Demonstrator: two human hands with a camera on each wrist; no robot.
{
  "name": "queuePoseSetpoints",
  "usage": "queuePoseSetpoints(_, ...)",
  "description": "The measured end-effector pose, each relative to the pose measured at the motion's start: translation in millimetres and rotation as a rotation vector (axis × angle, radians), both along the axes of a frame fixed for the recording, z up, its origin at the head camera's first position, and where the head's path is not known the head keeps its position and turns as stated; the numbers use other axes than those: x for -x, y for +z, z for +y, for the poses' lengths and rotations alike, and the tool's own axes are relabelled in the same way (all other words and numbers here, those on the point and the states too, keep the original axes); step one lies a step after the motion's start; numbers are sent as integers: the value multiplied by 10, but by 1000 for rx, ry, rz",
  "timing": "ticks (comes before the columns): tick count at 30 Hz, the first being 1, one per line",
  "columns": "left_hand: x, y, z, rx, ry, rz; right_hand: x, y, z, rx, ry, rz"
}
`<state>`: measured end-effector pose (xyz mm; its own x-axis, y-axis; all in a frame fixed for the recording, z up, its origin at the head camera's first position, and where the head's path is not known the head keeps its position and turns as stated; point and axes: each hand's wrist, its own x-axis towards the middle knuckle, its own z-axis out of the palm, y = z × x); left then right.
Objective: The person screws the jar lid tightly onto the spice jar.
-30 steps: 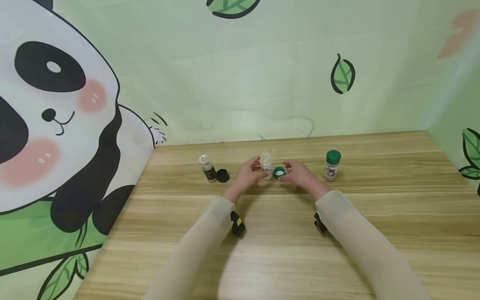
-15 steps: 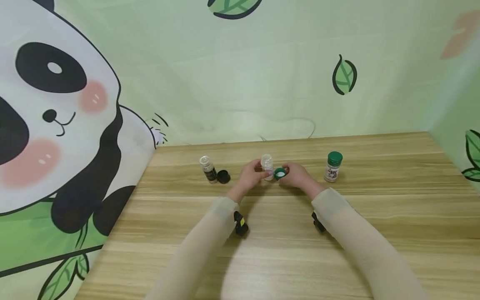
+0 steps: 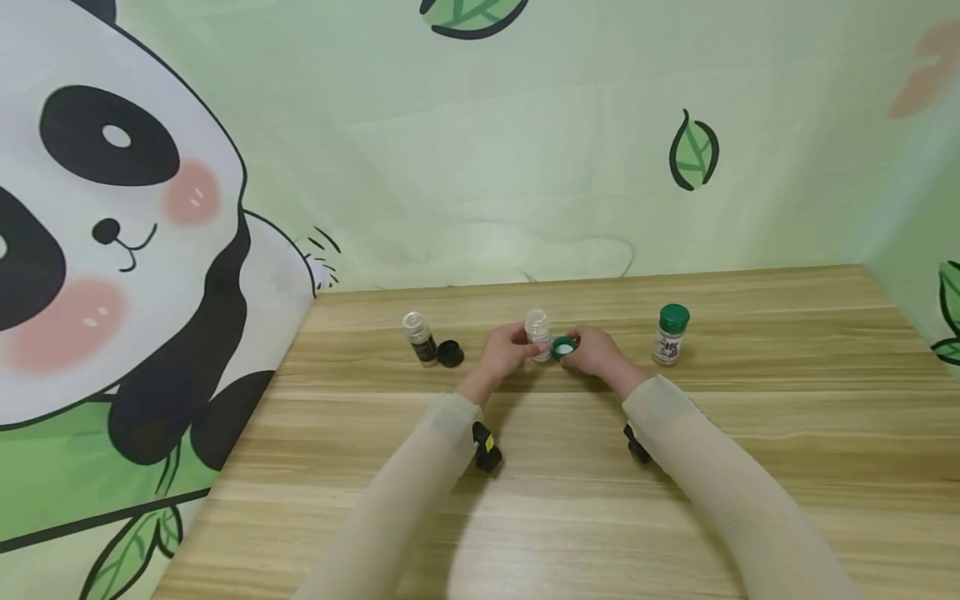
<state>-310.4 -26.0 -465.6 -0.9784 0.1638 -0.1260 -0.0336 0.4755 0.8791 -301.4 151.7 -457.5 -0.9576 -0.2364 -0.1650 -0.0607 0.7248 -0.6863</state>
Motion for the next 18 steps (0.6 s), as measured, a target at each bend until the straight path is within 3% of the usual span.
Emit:
queuePoseSetpoints(7, -26, 7, -16, 10, -5, 8, -14, -2, 18, 36, -19, -15)
queuePoseSetpoints(18, -1, 4, -17, 37, -24, 50, -95, 161, 97, 108, -52, -34)
